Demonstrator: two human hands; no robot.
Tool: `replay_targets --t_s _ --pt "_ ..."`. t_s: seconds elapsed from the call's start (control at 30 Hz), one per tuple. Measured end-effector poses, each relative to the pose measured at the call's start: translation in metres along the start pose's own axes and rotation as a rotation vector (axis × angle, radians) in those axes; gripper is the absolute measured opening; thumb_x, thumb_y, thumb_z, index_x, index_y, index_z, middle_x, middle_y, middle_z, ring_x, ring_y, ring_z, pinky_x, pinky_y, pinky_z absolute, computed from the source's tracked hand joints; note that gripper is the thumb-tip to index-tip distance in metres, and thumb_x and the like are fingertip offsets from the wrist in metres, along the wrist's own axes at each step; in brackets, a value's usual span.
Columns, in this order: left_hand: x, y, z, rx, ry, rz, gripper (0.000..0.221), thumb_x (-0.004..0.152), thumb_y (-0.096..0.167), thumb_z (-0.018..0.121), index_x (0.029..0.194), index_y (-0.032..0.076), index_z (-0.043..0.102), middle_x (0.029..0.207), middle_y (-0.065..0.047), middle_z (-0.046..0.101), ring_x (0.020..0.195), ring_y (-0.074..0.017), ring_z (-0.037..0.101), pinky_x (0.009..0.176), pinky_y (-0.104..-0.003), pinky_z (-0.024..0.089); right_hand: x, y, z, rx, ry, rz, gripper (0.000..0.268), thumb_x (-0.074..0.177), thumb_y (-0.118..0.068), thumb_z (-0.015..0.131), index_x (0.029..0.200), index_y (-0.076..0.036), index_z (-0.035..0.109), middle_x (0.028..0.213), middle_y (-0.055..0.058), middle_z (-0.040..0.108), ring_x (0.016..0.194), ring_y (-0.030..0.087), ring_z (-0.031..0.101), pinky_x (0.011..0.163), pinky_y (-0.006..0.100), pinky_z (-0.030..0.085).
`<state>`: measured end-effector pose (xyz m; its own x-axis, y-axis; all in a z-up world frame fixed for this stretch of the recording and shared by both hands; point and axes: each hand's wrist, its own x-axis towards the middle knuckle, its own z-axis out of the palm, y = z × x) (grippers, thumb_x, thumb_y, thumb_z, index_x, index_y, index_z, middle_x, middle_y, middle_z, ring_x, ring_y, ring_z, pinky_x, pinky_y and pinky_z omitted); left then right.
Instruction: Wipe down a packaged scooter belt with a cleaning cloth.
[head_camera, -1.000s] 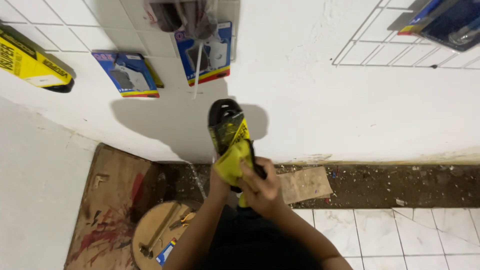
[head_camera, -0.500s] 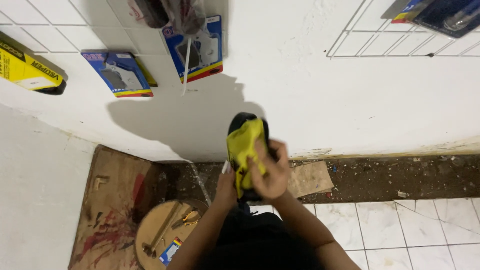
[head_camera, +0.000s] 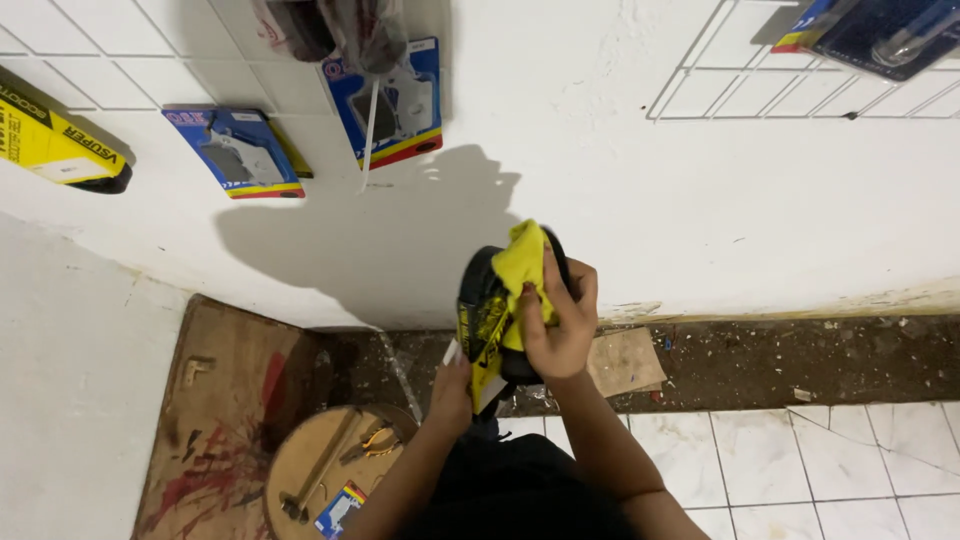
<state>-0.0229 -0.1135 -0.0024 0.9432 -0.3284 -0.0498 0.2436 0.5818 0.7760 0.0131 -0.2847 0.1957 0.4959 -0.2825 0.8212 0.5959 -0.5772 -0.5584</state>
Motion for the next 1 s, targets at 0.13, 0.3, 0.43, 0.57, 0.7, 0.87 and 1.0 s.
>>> replay_targets --t_s 0.13,0.3,0.43,0.57,0.7,0.87,1.0 --pt "-0.006 0.017 0.019 -0.159 0.192 -0.082 0.05 0.11 0.025 0.036 0.14 -0.012 0.052 0.126 -0.031 0.067 0.108 -0.04 0.067 0.1 -0.06 0.051 -0.025 -0.016 0.003 -0.042 -0.057 -0.03 0.042 0.088 -0.007 0.073 0.129 -0.002 0.072 0.1 0.018 0.06 0.082 0.032 0.064 0.071 0.039 0.057" --pt "-0.007 0.018 0.029 -0.105 0.107 -0.029 0.048 0.11 0.024 0.039 0.142 -0.008 0.052 0.132 -0.026 0.066 0.111 -0.035 0.067 0.101 -0.056 0.052 -0.027 -0.032 0.011 0.063 -0.061 -0.059 0.04 0.074 -0.014 0.085 0.114 -0.006 0.081 0.103 0.017 0.067 0.081 0.032 0.069 0.071 0.038 0.06" --pt "-0.008 0.057 0.059 -0.082 0.031 0.002 0.045 0.11 0.021 0.04 0.143 -0.006 0.052 0.138 -0.023 0.063 0.117 -0.0313 0.065 0.105 -0.051 0.05 0.029 -0.06 0.009 0.148 -0.209 -0.029 0.067 0.087 -0.002 0.071 0.149 -0.013 0.049 0.152 0.026 0.038 0.125 0.035 0.047 0.101 0.045 0.05" --pt "-0.01 0.049 0.052 -0.04 0.011 0.034 0.048 0.108 0.021 0.043 0.147 -0.006 0.049 0.147 -0.027 0.056 0.13 -0.0351 0.058 0.108 -0.055 0.046 0.032 -0.066 0.01 0.326 -0.295 -0.016 0.071 0.087 0.009 0.062 0.154 -0.007 0.044 0.161 0.03 0.032 0.142 0.047 0.044 0.098 0.046 0.054" --pt "0.007 -0.02 -0.025 0.021 0.016 -0.027 0.052 0.11 0.029 0.04 0.153 0.001 0.043 0.152 -0.018 0.052 0.132 -0.0331 0.056 0.111 -0.055 0.044 -0.014 -0.025 0.022 0.27 -0.242 -0.192 0.072 0.078 0.016 0.058 0.145 -0.009 0.055 0.157 0.028 0.043 0.134 0.044 0.057 0.073 0.033 0.053" --pt "0.011 -0.026 -0.047 -0.13 0.088 -0.043 0.052 0.109 0.03 0.045 0.149 -0.004 0.048 0.142 -0.023 0.06 0.124 -0.0314 0.06 0.107 -0.053 0.046 0.013 -0.03 0.022 -0.009 -0.144 -0.131 0.05 0.094 -0.004 0.056 0.144 -0.003 0.055 0.146 0.026 0.058 0.067 0.016 0.053 0.056 0.026 0.043" --pt "0.025 -0.032 -0.044 -0.123 0.156 -0.167 0.05 0.109 0.031 0.046 0.141 -0.006 0.056 0.132 -0.027 0.066 0.115 -0.0342 0.066 0.101 -0.056 0.052 0.008 -0.027 0.02 -0.007 -0.145 -0.148 0.046 0.096 -0.006 0.054 0.141 0.0 0.057 0.141 0.027 0.061 0.065 0.018 0.054 0.058 0.029 0.043"
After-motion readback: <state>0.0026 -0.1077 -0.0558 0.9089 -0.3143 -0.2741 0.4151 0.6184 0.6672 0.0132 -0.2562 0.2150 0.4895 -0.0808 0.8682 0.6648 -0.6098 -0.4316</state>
